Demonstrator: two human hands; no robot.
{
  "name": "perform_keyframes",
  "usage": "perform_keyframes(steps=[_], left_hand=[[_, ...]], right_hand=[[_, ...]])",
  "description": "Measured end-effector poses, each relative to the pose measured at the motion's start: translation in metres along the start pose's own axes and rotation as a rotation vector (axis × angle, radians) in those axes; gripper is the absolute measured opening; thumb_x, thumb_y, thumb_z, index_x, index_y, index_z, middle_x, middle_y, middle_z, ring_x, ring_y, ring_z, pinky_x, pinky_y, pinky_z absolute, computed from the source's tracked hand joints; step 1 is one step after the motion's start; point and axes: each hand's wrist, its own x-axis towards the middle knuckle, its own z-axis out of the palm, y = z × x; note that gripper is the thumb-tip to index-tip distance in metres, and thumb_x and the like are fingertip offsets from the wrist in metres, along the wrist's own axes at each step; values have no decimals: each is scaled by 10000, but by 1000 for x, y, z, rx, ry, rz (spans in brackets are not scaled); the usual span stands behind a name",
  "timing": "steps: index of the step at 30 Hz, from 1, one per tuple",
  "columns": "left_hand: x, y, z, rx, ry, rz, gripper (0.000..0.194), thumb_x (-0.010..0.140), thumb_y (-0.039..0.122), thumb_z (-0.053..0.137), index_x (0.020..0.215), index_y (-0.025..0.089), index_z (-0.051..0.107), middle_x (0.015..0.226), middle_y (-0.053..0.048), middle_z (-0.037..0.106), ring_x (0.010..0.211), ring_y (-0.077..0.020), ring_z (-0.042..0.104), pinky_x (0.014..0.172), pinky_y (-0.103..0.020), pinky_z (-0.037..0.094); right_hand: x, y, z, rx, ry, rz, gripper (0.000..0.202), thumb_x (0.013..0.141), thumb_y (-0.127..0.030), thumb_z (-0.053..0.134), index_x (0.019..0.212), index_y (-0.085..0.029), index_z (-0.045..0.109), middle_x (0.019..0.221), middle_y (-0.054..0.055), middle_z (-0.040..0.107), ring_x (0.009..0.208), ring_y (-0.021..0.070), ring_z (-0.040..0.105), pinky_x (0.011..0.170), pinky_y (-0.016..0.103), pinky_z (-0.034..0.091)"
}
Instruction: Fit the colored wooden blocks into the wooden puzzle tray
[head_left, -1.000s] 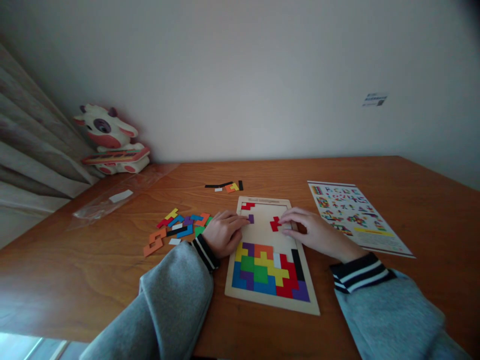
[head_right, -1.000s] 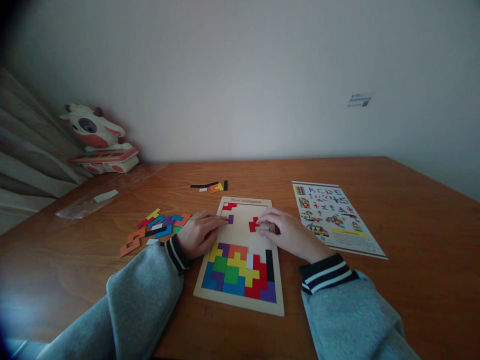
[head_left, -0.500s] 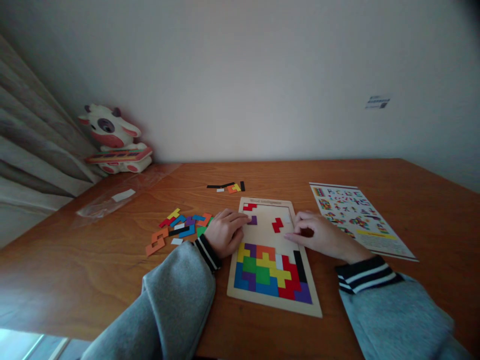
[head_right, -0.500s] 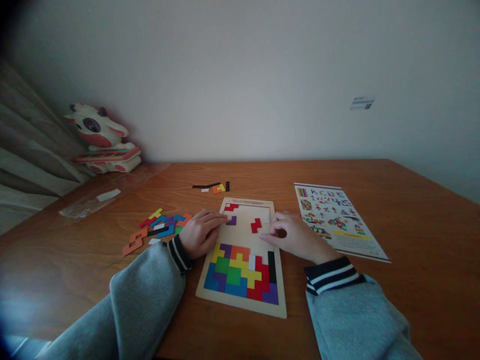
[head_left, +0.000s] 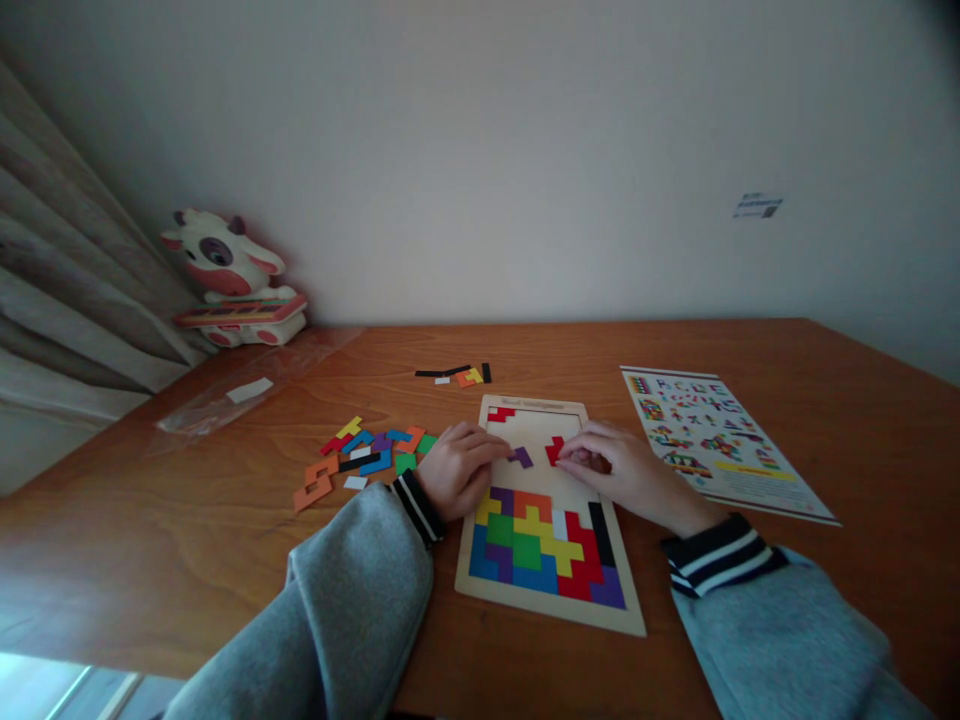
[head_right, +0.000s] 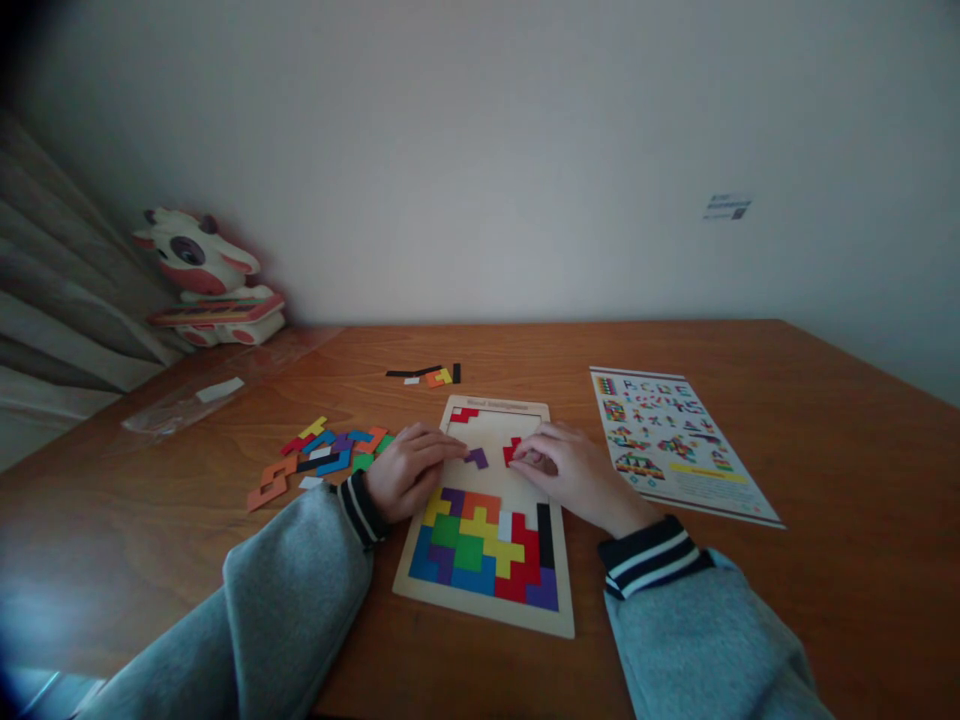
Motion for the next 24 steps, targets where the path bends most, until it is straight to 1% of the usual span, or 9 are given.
perform_keyframes(steps=[3, 7, 11, 13, 14, 17, 19, 21, 24], left_hand=[[-1, 0, 0, 0, -33, -31, 409, 865, 130, 412, 1224, 188, 600, 1209, -74, 666, 1067, -238, 560, 945, -421, 436], [-2, 2, -1, -23, -126, 32, 460, 889, 152, 392, 1316, 235, 542, 1323, -46, 615, 1155, -251, 521, 970, -444, 398], [-1, 3, -2, -4, -125, 31, 495, 852, 135, 408, 1312, 245, 554, 1359, -53, 585, 1190, -262, 495, 987, -460, 374], [0, 3, -3, 3, -103, 21, 475, 852, 129, 406, 1285, 231, 574, 1320, -58, 609, 1154, -252, 512, 977, -443, 386], [0, 3, -2, 5, -94, 20, 461, 864, 131, 401, 1279, 225, 576, 1302, -59, 619, 1138, -246, 519, 972, -434, 393], [1, 4, -2, 26, -73, 21, 405, 911, 168, 397, 1271, 219, 576, 1283, -66, 626, 1127, -242, 524, 966, -424, 406], [1, 5, -2, 45, -67, 11, 378, 925, 188, 409, 1262, 215, 577, 1285, -76, 620, 1135, -247, 523, 966, -424, 411], [1, 5, -2, 56, -62, -1, 372, 921, 179, 418, 1259, 208, 572, 1286, -83, 615, 1145, -250, 520, 971, -425, 412], [-1, 3, -1, 56, -68, 2, 370, 910, 160, 422, 1242, 209, 580, 1285, -83, 609, 1144, -246, 522, 973, -423, 417]], right_hand=[[0, 4, 1, -52, 16, 10, 229, 920, -374, 575, 1014, -238, 733, 914, 63, 682, 842, 214, 642, 763, 355, 503], [1, 0, 0, -66, 50, -9, 268, 935, -354, 550, 1118, -245, 714, 989, 79, 688, 936, 236, 639, 816, 375, 511], [2, -16, 3, 26, -57, -170, 313, 984, -254, 450, 1218, -282, 656, 1150, 68, 641, 1100, 210, 575, 967, 383, 465], [2, -21, 5, 19, -92, -202, 350, 989, -231, 426, 1274, -296, 618, 1203, 70, 607, 1147, 212, 540, 1000, 405, 441], [2, -23, 7, 3, -98, -197, 343, 988, -252, 438, 1279, -299, 615, 1214, 73, 596, 1159, 220, 529, 1004, 419, 434], [3, -23, 13, -50, -90, -129, 290, 954, -410, 530, 1175, -296, 679, 1181, 76, 596, 1142, 247, 531, 990, 447, 430], [4, -20, 16, -67, -46, -68, 290, 905, -482, 593, 1079, -283, 713, 1144, 72, 605, 1111, 254, 546, 975, 444, 431], [4, -18, 16, -75, -6, -24, 282, 873, -495, 634, 1023, -273, 722, 1102, 65, 618, 1075, 252, 563, 951, 436, 432], [3, -14, 10, -70, -32, 0, 247, 890, -481, 619, 988, -280, 726, 1028, 48, 653, 1027, 244, 584, 906, 425, 425]])
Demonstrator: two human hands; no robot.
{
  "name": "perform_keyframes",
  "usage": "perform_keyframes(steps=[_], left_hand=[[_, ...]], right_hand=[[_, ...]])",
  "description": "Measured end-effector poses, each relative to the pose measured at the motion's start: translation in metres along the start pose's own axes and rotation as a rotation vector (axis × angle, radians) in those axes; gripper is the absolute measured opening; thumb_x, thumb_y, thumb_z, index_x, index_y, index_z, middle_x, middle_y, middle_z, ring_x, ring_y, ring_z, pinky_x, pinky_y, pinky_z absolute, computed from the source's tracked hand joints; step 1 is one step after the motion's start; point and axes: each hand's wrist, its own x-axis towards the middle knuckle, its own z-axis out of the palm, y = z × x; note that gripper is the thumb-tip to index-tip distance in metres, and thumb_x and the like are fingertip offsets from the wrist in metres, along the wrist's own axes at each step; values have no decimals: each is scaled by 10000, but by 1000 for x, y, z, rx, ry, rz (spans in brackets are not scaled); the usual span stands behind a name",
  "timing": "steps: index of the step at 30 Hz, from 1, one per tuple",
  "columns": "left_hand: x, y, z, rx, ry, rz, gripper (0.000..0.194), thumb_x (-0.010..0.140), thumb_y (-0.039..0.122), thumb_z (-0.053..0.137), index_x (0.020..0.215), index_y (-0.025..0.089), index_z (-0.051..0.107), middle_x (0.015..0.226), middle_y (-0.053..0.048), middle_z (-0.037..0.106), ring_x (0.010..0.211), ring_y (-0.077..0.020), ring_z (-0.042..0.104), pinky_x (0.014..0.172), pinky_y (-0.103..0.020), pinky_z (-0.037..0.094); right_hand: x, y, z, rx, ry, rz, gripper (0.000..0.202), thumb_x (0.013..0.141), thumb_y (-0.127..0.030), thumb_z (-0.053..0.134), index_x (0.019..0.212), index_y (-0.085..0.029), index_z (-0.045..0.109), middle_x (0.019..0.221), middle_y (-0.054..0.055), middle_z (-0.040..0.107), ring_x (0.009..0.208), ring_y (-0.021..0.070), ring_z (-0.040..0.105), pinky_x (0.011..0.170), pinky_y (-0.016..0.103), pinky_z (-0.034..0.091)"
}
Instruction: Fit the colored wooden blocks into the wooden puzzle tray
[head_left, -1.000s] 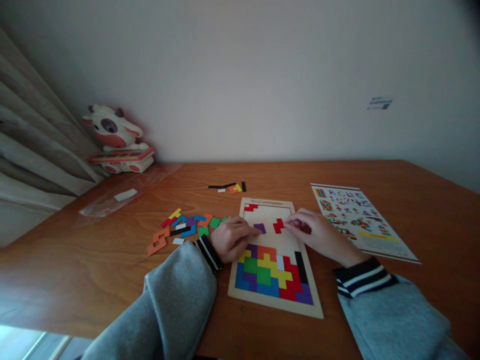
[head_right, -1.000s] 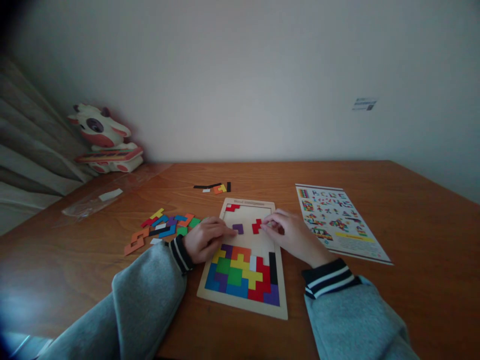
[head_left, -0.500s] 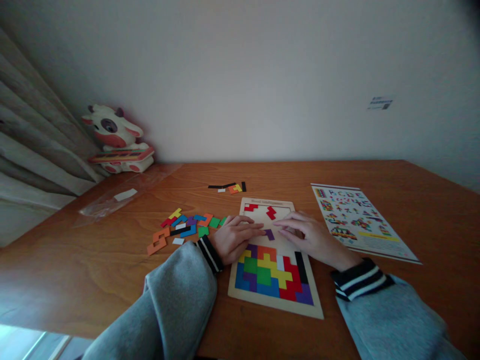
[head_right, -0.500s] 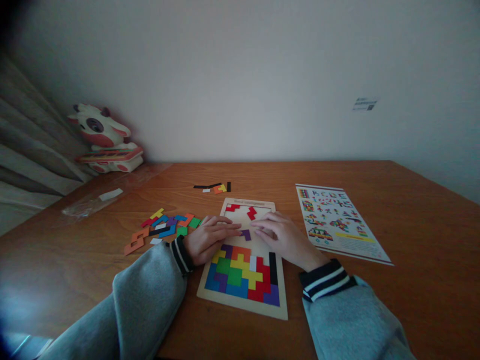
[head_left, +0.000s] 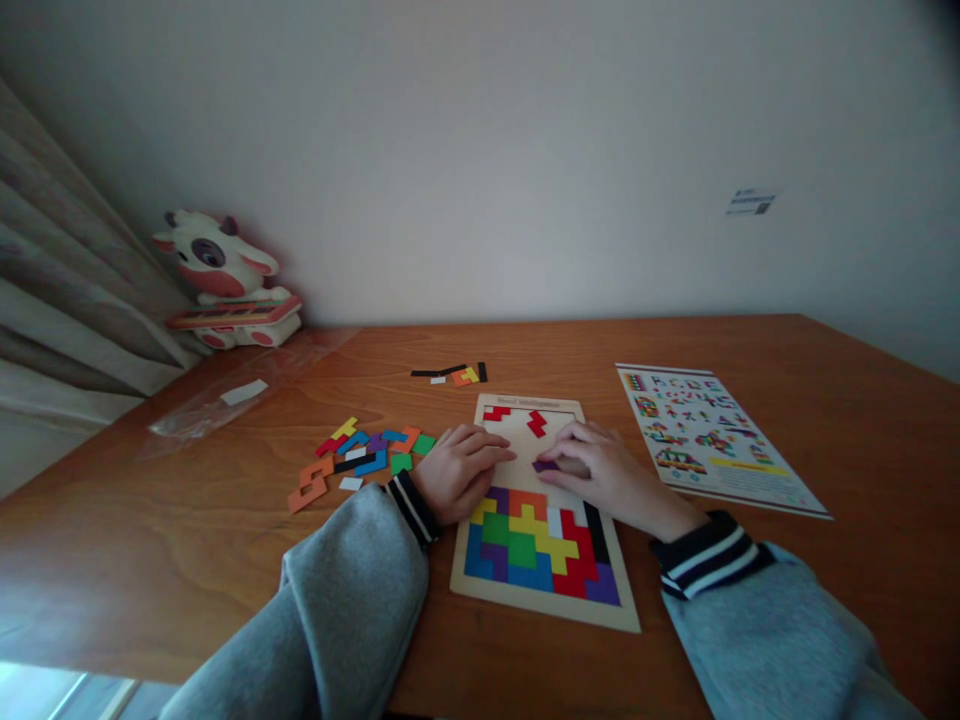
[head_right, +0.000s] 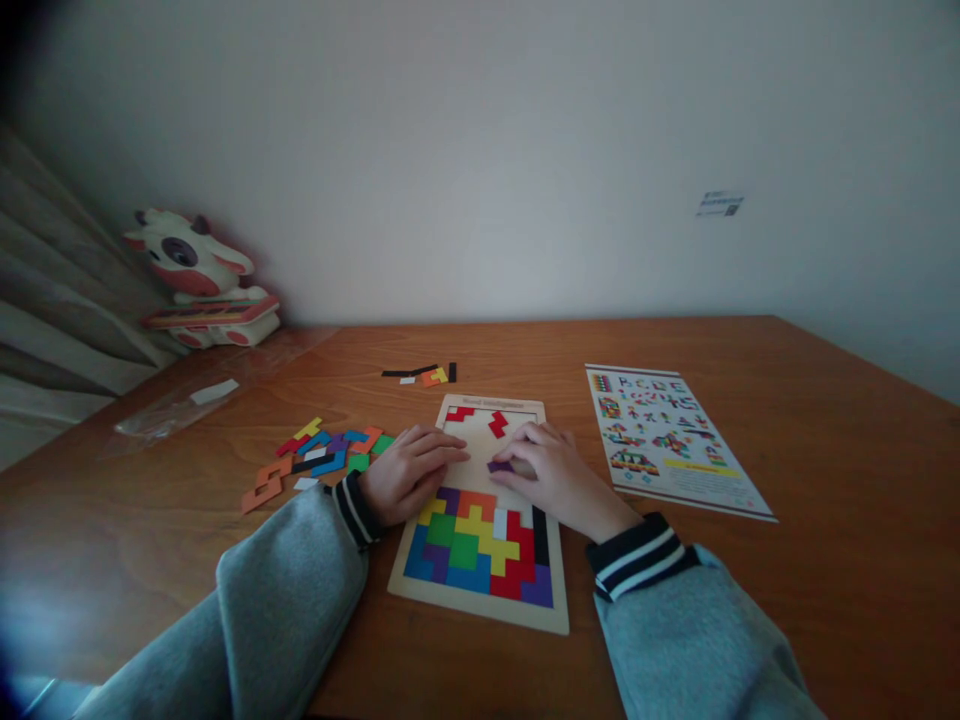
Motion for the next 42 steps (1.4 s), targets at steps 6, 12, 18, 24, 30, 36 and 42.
perform_keyframes(steps=[6, 12, 18, 24, 30, 36, 42], left_hand=[[-1, -2, 1, -7, 0, 4, 348, 896, 160, 427, 1178, 210, 625, 1272, -89, 609, 1129, -248, 524, 966, -427, 424], [-1, -3, 2, -1, -12, 13, 372, 842, 125, 454, 1147, 223, 643, 1271, -85, 604, 1137, -258, 521, 955, -427, 427], [-1, -3, 2, 0, -7, 12, 372, 845, 122, 456, 1159, 221, 628, 1269, -84, 601, 1144, -249, 520, 961, -418, 424], [-2, -4, 3, -1, -1, 10, 369, 838, 120, 455, 1142, 221, 639, 1261, -84, 602, 1135, -247, 529, 956, -417, 428], [-1, -2, 1, -5, -13, 20, 381, 813, 106, 467, 1132, 219, 640, 1256, -85, 604, 1140, -250, 531, 950, -413, 435], [0, -2, 2, 14, 42, -22, 390, 792, 103, 473, 1121, 215, 649, 1224, -94, 617, 1104, -254, 544, 933, -427, 447], [0, -6, 5, 9, 126, -93, 380, 794, 91, 470, 1112, 202, 647, 1213, -96, 614, 1074, -254, 549, 928, -439, 453]], right_hand=[[-4, 12, -17, -3, -35, 25, 211, 895, -423, 630, 820, -245, 715, 877, 33, 691, 894, 224, 606, 826, 387, 421], [-8, 8, -22, 108, -115, 90, 206, 887, -402, 613, 817, -221, 681, 842, 40, 674, 764, 178, 601, 677, 302, 436], [-11, 9, -22, 137, -194, 83, 188, 872, -395, 624, 820, -225, 685, 841, 30, 647, 746, 169, 584, 663, 293, 442], [-11, 10, -25, 96, -223, 22, 226, 846, -456, 665, 786, -242, 710, 875, 37, 663, 854, 212, 589, 761, 350, 441], [-6, 7, -24, 126, -149, -7, 421, 954, -480, 496, 692, -228, 707, 751, 34, 655, 749, 179, 599, 725, 330, 447], [0, 5, -4, 57, 181, 17, 246, 974, -326, 469, 1019, -220, 686, 1051, 70, 703, 968, 217, 636, 866, 379, 484], [5, 0, 11, 3, 141, -64, 401, 968, -195, 432, 1357, -253, 512, 1352, 79, 602, 1235, 232, 553, 1062, 502, 389]])
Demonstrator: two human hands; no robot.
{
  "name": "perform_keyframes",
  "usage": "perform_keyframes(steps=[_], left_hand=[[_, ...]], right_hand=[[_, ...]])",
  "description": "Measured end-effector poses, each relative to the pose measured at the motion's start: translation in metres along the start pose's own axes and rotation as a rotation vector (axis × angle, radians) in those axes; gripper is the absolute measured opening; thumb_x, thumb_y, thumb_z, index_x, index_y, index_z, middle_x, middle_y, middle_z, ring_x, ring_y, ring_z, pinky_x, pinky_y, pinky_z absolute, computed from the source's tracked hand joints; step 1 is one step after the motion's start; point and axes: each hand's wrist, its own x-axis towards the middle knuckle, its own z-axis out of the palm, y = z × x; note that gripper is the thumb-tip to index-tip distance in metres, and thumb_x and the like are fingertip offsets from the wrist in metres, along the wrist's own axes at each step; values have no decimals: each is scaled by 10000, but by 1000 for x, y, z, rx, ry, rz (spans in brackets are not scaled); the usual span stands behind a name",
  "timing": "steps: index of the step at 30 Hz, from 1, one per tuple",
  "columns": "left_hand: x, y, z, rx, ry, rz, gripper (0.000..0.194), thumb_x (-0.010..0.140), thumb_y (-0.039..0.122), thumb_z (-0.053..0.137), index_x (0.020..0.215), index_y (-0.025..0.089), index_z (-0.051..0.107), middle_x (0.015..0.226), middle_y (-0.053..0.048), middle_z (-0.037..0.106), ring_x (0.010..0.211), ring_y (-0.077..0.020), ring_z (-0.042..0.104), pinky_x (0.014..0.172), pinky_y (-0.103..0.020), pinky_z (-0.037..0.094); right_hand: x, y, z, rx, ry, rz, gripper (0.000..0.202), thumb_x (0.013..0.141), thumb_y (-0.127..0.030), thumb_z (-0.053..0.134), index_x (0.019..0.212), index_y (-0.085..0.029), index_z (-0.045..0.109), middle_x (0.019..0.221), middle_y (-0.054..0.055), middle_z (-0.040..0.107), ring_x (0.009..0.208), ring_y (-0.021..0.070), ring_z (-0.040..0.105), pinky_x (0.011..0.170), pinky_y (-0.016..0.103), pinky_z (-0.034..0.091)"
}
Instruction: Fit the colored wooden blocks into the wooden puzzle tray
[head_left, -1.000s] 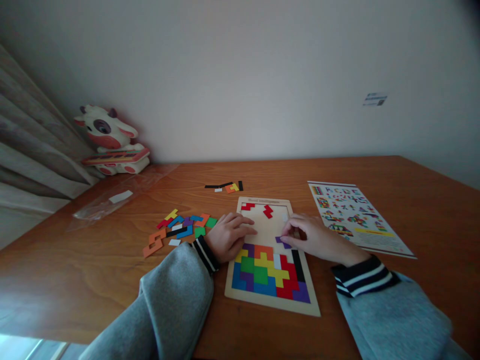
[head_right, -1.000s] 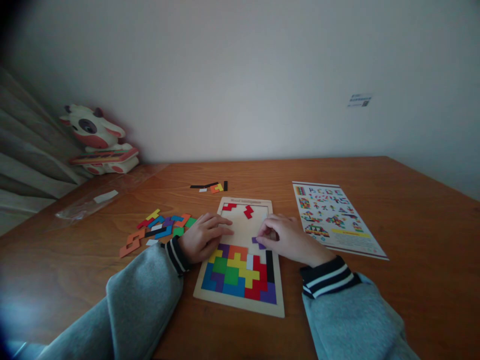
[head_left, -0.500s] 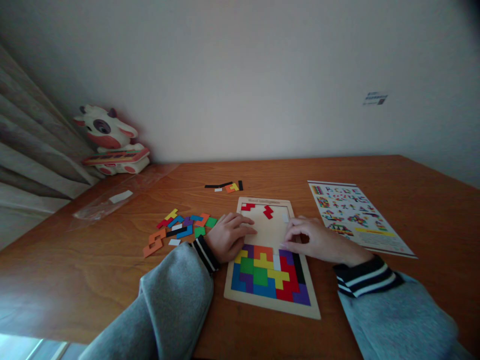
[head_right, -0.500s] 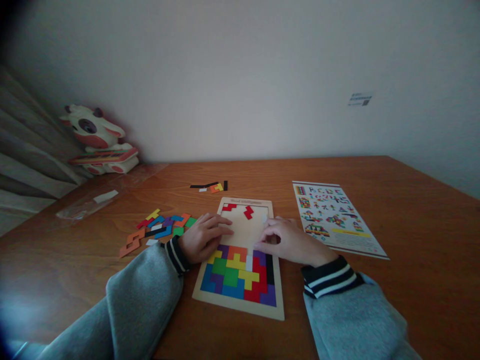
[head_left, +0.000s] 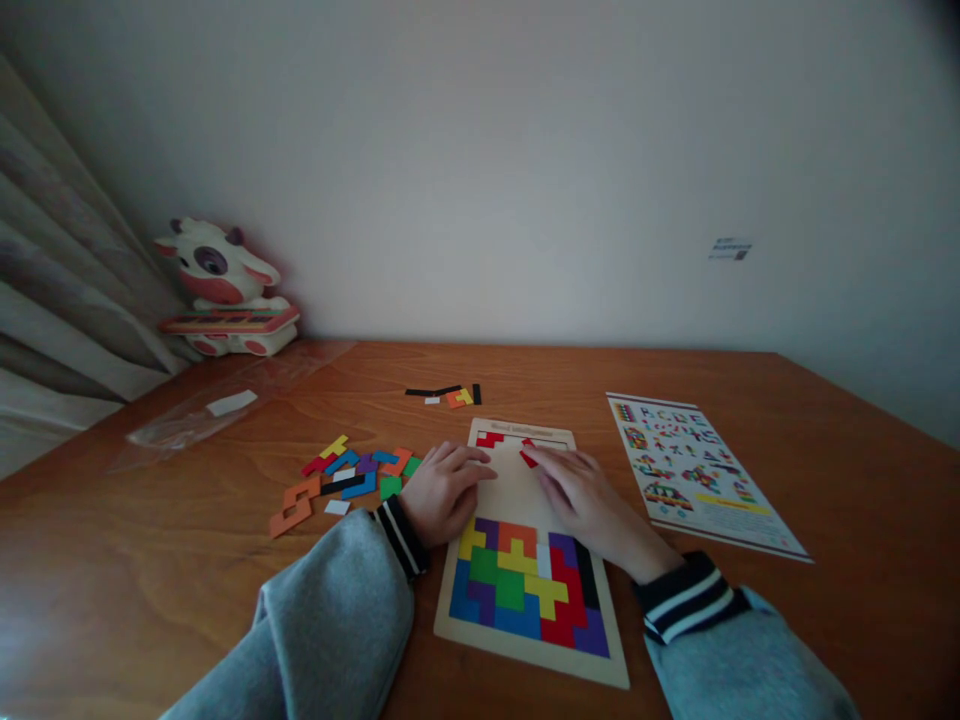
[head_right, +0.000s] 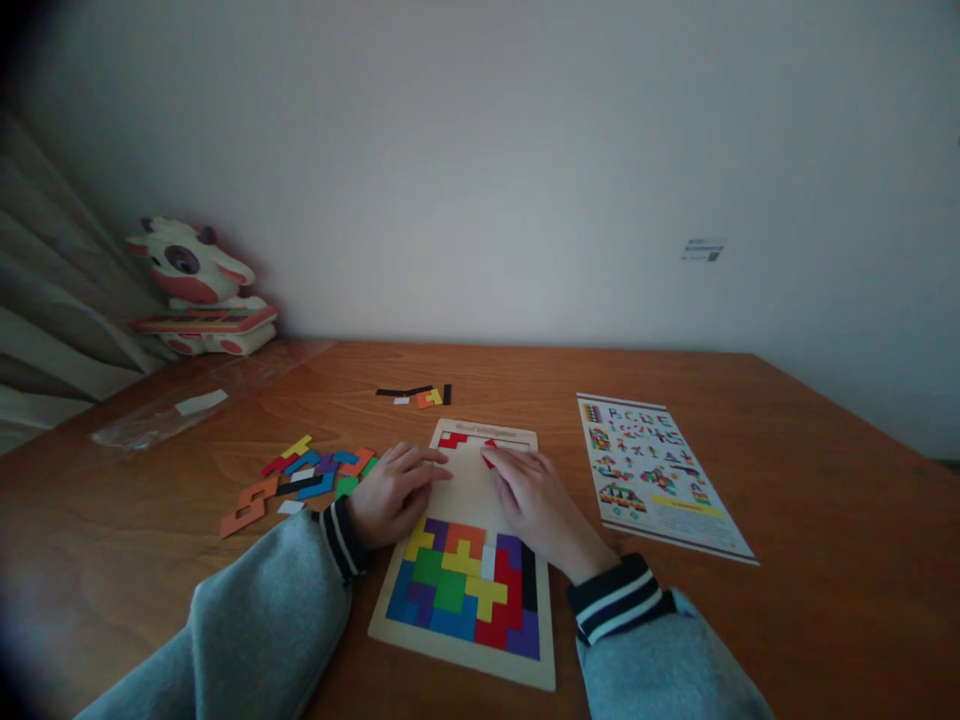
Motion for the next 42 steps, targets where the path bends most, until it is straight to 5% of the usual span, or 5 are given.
perform_keyframes(steps=[18, 26, 33, 37, 42], left_hand=[[25, -15, 8, -115, 87, 27, 341, 763, 56, 461, 1008, 179, 663, 1077, -91, 659, 998, -244, 569, 884, -418, 467], [22, -13, 10, -170, 91, 96, 358, 722, 40, 461, 983, 168, 671, 1020, -91, 668, 962, -229, 582, 887, -407, 483], [20, -21, 10, -144, 229, -62, 348, 788, 42, 443, 1011, 179, 672, 1041, -92, 673, 980, -230, 587, 888, -412, 483], [22, -14, 5, -134, 146, -25, 322, 861, 92, 416, 1061, 174, 655, 1092, -102, 680, 1022, -234, 599, 901, -410, 469], [20, 13, 4, -185, -25, 243, 371, 837, 181, 422, 1146, 183, 626, 1089, -88, 701, 1075, -250, 592, 932, -425, 439]], right_hand=[[-3, 5, -3, 54, -74, 1, 322, 965, -262, 512, 1265, -304, 624, 1349, 45, 603, 1235, 231, 542, 1059, 466, 439], [-1, -2, -12, 111, -85, 81, 220, 923, -308, 594, 1093, -263, 726, 1163, 59, 716, 1095, 234, 643, 989, 449, 499], [-15, -19, -24, 42, -188, 133, 292, 953, -246, 502, 1148, -285, 716, 1249, 24, 682, 1162, 210, 624, 1034, 419, 474], [-26, -28, -29, -6, -231, 118, 434, 931, -145, 443, 1288, -311, 624, 1328, 8, 629, 1232, 202, 576, 1082, 426, 429], [-39, -32, -29, -48, -226, 188, 521, 908, -119, 420, 1381, -302, 538, 1375, 29, 591, 1257, 213, 553, 1081, 431, 431]])
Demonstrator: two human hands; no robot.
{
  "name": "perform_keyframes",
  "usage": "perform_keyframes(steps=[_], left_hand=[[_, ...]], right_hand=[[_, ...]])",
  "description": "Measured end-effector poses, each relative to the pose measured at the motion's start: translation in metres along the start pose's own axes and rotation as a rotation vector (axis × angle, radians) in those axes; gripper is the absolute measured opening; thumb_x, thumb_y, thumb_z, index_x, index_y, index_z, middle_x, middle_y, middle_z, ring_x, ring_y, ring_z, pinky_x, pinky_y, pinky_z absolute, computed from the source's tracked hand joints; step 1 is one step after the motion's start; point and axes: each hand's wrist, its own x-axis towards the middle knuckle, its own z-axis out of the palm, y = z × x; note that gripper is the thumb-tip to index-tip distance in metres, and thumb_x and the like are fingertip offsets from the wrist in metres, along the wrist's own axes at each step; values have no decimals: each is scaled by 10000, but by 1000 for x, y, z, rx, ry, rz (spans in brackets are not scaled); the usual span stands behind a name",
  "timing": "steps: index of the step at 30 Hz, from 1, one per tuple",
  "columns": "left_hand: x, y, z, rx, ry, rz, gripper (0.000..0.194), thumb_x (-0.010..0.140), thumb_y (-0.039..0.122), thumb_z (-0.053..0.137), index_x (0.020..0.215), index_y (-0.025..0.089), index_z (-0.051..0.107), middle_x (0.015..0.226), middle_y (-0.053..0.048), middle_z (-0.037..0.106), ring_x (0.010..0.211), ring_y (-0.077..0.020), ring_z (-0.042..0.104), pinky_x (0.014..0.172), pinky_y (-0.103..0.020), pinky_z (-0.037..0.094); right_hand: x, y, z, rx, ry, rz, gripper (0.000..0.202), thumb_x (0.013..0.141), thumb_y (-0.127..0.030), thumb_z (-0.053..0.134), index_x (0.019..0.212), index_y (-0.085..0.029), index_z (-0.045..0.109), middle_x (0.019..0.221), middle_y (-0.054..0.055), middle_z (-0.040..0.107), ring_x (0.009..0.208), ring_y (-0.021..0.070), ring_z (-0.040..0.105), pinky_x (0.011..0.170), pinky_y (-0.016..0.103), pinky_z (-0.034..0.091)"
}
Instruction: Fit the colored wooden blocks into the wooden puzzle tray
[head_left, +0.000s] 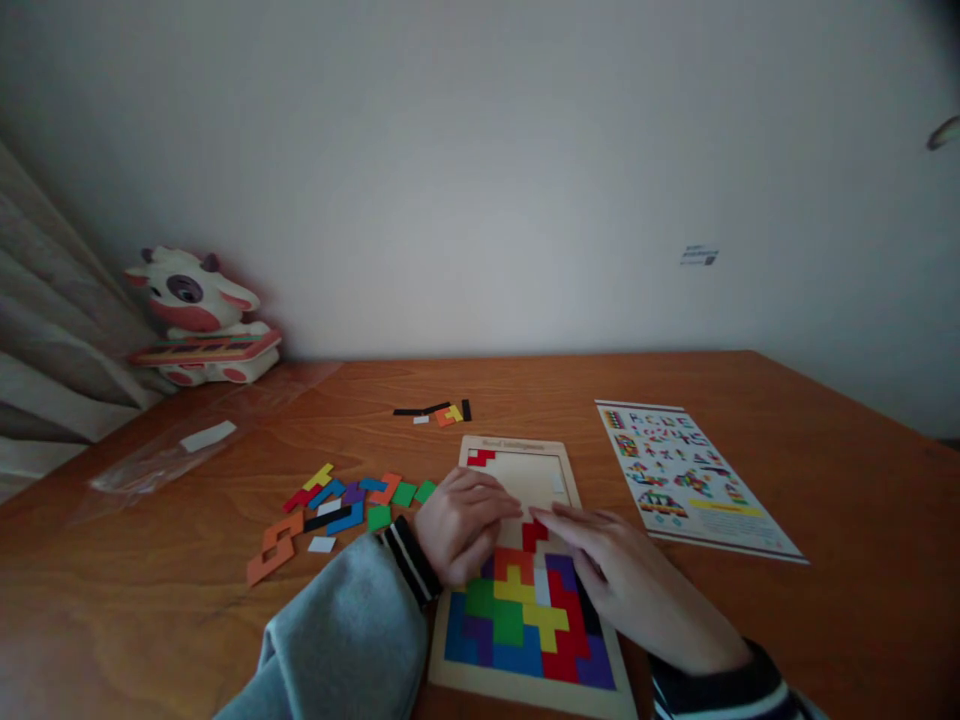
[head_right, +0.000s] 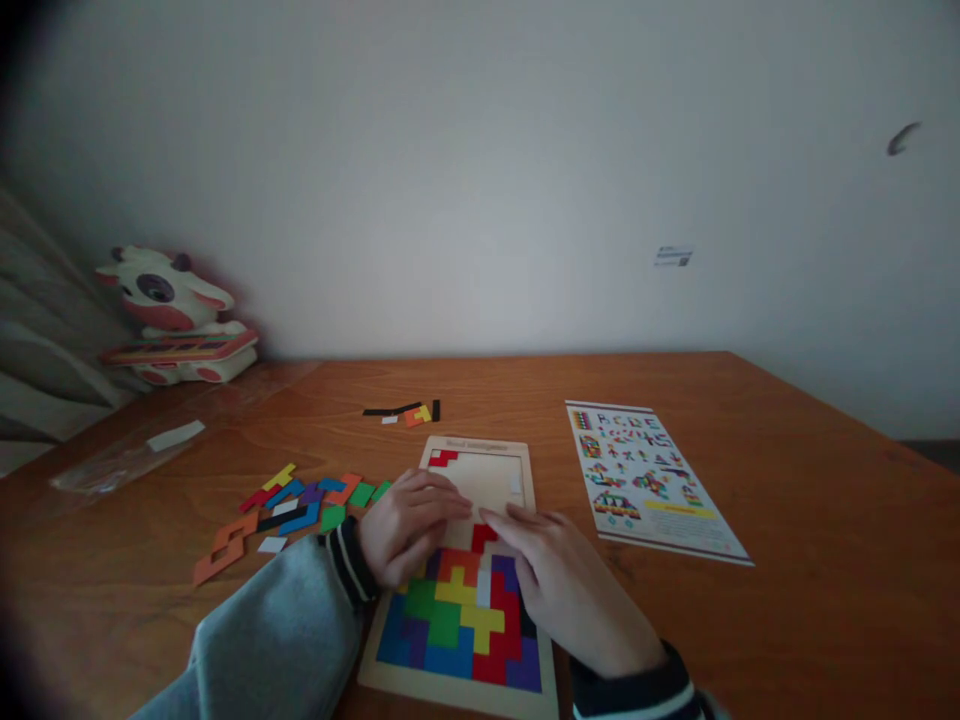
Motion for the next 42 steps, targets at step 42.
perform_keyframes(steps=[42], left_hand=[[-3, 9, 10, -43, -150, 162, 445, 704, 129, 443, 1085, 183, 667, 1071, -60, 734, 1017, -223, 598, 905, -395, 492]], right_hand=[[-4, -3, 15, 14, 98, -37, 433, 891, -69, 429, 1186, -254, 688, 1259, 80, 619, 1150, 228, 588, 1016, 427, 477]])
